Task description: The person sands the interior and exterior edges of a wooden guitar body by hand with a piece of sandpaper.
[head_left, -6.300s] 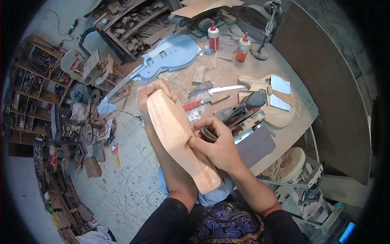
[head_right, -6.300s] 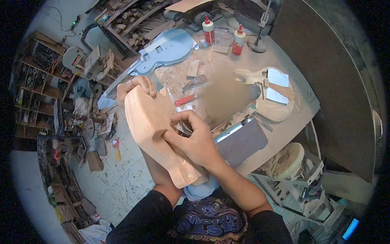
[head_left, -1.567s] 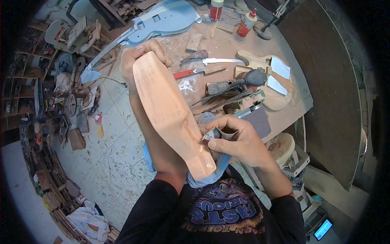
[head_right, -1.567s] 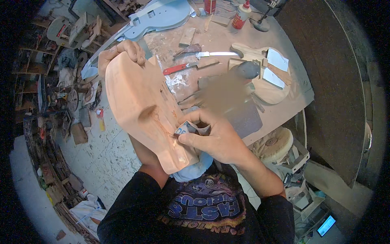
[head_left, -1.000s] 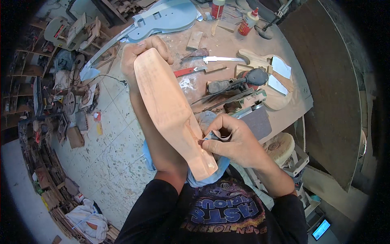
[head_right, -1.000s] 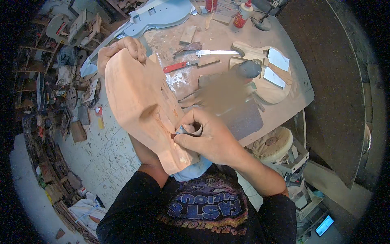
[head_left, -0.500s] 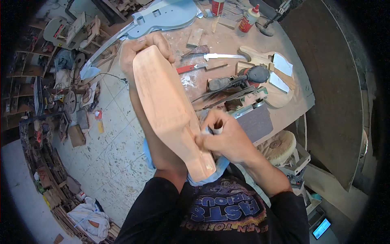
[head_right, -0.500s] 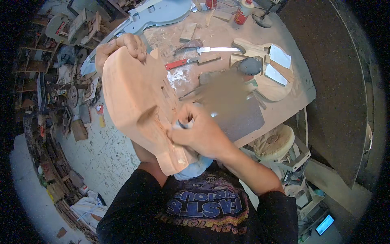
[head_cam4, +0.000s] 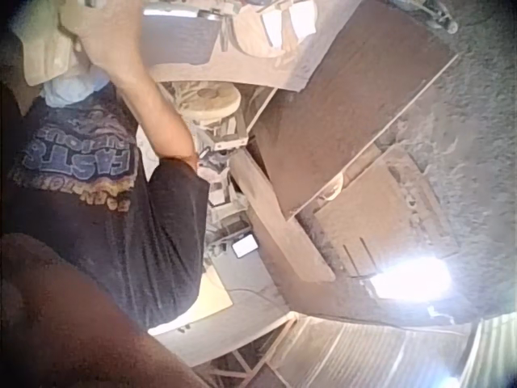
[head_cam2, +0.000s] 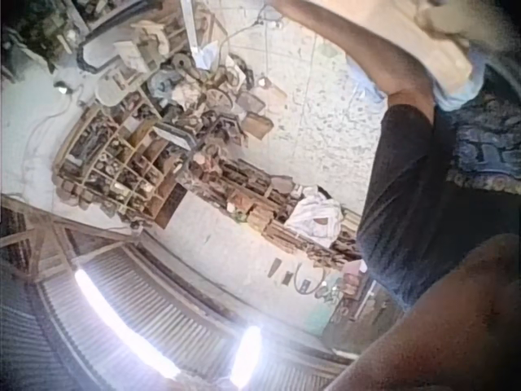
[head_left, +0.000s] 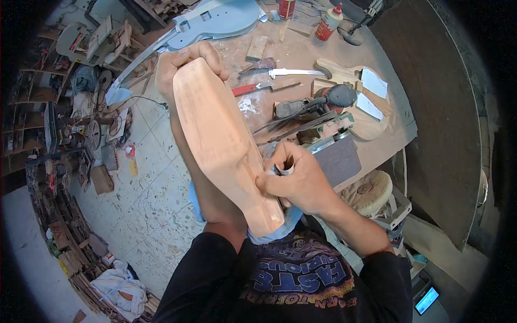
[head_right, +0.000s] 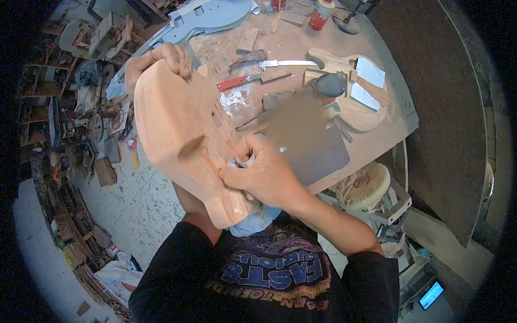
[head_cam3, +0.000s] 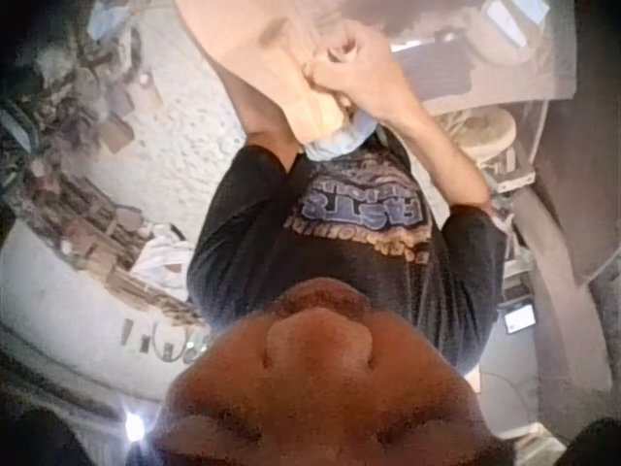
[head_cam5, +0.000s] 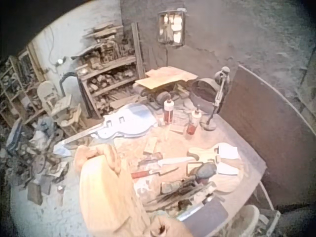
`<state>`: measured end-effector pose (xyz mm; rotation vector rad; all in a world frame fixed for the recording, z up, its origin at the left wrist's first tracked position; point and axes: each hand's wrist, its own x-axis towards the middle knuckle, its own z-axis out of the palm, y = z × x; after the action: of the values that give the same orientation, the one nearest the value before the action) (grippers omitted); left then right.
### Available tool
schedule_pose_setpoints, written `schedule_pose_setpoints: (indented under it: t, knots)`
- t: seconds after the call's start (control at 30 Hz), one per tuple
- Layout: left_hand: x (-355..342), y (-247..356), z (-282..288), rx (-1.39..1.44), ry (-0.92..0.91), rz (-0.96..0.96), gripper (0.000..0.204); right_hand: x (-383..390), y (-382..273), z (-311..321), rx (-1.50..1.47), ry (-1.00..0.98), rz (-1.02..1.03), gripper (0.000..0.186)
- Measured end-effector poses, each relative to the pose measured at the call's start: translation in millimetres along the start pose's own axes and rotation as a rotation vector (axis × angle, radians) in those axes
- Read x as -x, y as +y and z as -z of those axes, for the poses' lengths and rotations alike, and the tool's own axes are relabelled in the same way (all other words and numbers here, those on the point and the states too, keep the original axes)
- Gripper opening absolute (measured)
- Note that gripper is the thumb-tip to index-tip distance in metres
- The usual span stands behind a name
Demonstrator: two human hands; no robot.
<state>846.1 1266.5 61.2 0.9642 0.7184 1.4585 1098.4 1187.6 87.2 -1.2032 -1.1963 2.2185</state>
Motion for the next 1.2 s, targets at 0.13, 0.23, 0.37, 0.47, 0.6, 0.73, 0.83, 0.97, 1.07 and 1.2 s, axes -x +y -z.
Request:
schedule_pose_setpoints:
  t: [0.13,0.23,0.37,0.47,0.6,0.73,0.83,0.97,1.07,1.2]
  knots:
    - [0.2,0.6,-4.2,0.037,0.008,0.01,0.051,-1.1,0.8,8.5,0.081,-0.105,-0.007,0.026]
    - [1.4,0.5,-1.6,0.031,0.037,0.035,0.052,-5.8,6.0,0.3,0.138,0.005,0.163,0.027]
    - [3.3,4.5,1.0,0.074,-0.028,0.001,0.053,-3.3,-9.5,5.4,0.013,-0.153,-0.202,0.028]
    - [-0.4,0.1,-0.3,0.062,-0.056,-0.003,0.053,-2.3,4.8,3.6,0.091,-0.026,0.047,0.03]
    - [4.2,6.3,-0.2,0.048,-0.077,0.052,0.052,8.0,-2.2,9.2,0.061,-0.202,-0.177,0.03]
    - [-1.2,2.7,-4.7,0.055,-0.064,0.018,0.053,-1.7,10.3,4.7,0.103,-0.009,0.128,0.032]
    - [0.5,6.1,0.2,0.028,-0.041,0.015,0.053,-4.5,9.6,4.5,0.113,-0.066,0.083,0.032]
    - [2.1,2.2,-5.6,0.033,-0.001,0.039,0.053,-7.2,12.9,6.6,0.178,-0.023,0.19,0.031]
    - [2.7,1.5,1.4,0.021,-0.004,0.012,0.053,-5.9,4.2,6.7,0.174,-0.088,0.082,0.03]
    - [0.9,2.9,-3.9,0.003,-0.036,-0.029,0.052,-8.7,5.9,9.0,0.16,-0.112,-0.008,0.028]
